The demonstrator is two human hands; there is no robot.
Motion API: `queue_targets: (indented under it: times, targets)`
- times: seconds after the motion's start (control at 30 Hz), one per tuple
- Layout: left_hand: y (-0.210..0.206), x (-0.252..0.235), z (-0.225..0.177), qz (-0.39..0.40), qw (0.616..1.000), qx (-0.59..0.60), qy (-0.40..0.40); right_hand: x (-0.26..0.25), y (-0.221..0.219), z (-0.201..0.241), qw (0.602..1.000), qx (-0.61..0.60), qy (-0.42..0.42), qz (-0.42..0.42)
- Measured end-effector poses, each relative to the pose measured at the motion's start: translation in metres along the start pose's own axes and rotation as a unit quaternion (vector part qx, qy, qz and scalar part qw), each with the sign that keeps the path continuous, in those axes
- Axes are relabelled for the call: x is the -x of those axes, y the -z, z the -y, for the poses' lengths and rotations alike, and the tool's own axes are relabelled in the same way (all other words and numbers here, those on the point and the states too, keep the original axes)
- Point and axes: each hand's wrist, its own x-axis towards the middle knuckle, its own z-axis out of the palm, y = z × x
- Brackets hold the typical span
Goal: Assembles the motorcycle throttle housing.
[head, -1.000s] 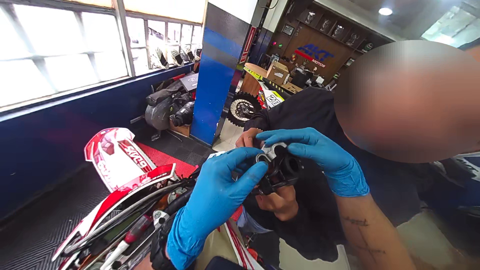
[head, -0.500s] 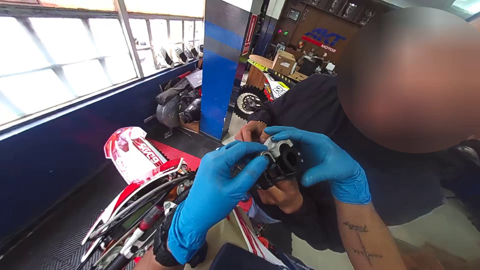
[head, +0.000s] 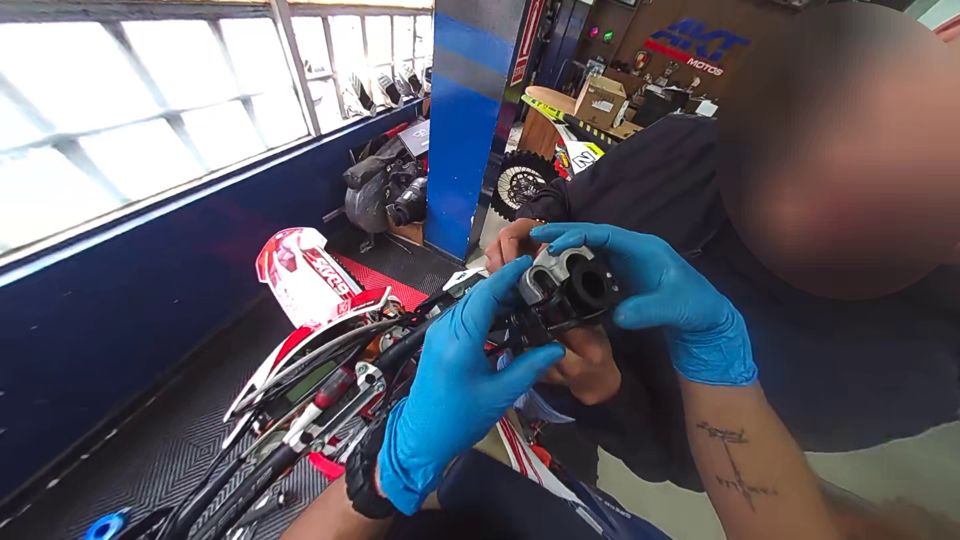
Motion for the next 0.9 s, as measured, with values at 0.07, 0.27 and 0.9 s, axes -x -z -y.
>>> queue_targets:
  times: [0.07,0.27,0.9]
  targets:
    - [-0.004,0.0,0.0,-0.012,0.999,0.05,0.007,0.0,0.002,-0.003,1.0,0.011,0.007,-0.017]
    - [-0.01,-0.001,0.0,-0.026,0.997,0.075,0.02,-0.003,-0.02,0.007,0.988,0.0,-0.019,-0.154]
    - [-0.01,-0.004,0.001,-0.001,0.995,0.097,0.03,-0.021,-0.006,-0.003,0.981,-0.08,-0.061,-0.168]
